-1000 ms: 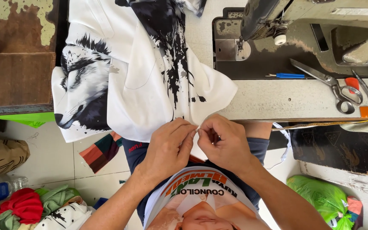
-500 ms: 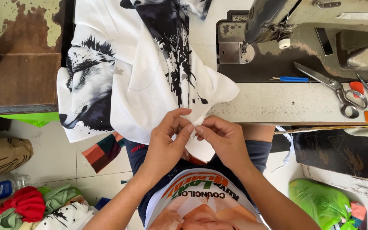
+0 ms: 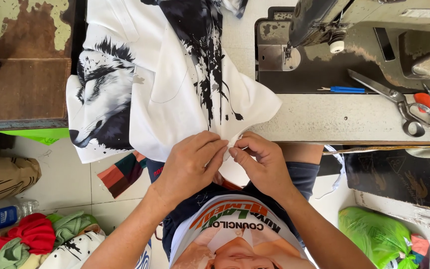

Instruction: Measuring a printed garment and then repairing a seam using hand-sewing techniques.

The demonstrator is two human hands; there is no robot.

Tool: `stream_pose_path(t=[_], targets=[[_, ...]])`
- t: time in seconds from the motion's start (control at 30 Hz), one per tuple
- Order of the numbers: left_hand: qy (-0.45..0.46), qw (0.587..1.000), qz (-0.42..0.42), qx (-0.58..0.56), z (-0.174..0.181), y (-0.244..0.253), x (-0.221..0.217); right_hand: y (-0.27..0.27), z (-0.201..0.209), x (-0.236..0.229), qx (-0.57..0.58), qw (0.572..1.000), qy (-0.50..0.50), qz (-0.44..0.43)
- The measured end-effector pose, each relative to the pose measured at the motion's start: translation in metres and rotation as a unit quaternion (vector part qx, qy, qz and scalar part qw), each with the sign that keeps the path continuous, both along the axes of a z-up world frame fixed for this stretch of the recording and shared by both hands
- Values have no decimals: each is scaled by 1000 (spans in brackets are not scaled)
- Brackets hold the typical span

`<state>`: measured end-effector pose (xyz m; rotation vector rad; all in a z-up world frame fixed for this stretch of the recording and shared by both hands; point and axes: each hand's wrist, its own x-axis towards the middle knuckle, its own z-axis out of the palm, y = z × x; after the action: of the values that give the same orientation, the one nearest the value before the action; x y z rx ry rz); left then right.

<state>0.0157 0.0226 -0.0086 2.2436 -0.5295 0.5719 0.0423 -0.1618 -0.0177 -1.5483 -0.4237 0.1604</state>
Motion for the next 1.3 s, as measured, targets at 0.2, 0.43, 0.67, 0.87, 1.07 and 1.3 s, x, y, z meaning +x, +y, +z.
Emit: stream_pose_path(t=[0.2, 0.43, 0.67, 0.87, 1.07, 1.3], targets=[[-95, 989, -13, 115, -4, 2, 8, -1, -6, 2, -34, 999, -20, 6], [-71, 996, -26, 44, -21, -1, 15, 2, -17, 9, -51, 996, -72, 9], [264, 920, 62, -284, -21, -17, -1, 4, -25, 13, 0, 989, -145, 15], [166, 952, 72, -247, 12, -19, -6, 3, -2, 6, 48, 997, -60, -4], [135, 969, 68, -195, -14, -30, -19, -8, -24, -14, 32, 998, 39, -49], [-105, 992, 62, 22, -29, -32, -23, -16, -28, -42, 35, 977, 176, -116]])
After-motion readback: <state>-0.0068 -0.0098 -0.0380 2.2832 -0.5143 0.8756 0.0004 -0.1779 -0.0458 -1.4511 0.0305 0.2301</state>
